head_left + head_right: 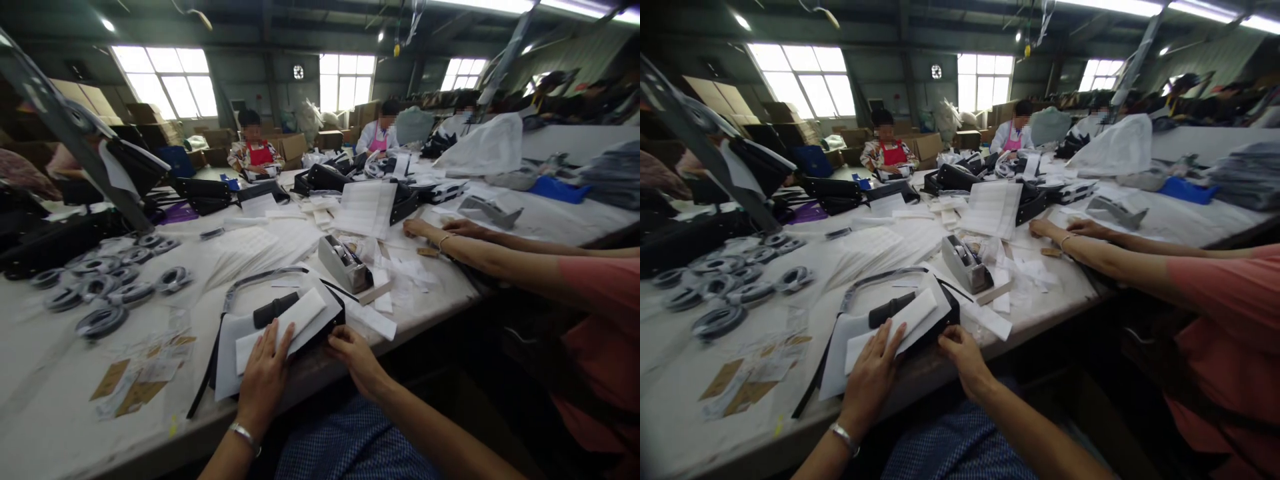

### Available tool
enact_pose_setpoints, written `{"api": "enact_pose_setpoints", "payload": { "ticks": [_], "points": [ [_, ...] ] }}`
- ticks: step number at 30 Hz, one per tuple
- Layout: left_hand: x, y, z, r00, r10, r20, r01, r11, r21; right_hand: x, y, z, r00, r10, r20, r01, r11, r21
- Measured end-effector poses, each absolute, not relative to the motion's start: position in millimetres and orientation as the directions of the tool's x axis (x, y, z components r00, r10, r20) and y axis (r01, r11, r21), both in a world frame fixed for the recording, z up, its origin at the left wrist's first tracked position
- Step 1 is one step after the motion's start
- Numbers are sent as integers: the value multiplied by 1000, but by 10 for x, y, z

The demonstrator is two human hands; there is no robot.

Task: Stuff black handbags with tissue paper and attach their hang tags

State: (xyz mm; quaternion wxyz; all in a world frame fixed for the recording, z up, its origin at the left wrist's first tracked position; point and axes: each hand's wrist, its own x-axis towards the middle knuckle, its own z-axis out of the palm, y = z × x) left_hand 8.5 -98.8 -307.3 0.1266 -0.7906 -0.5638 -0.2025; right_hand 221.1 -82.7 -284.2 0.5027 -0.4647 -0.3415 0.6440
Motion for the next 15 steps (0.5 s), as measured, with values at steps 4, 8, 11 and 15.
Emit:
{"api": "enact_pose_setpoints", "payload": {
  "ticks": [4,8,11,15],
  "points": [
    [23,-960,-3054,212,856,471,959,-276,70,2055,-812,-2732,-16,986,-165,-274,-163,-948],
    [30,-940,-3086,254,841,478,955,-296,14,2162,-733,-2843,-98,982,-163,-35,-167,-985],
    [66,-936,-3122,264,829,492,957,-289,-27,2394,-712,-2875,-321,930,-179,133,-143,-981],
    [124,-991,-3136,235,830,506,966,-255,-31,2680,-716,-2384,-358,933,-39,304,77,-949]
  ]
}}
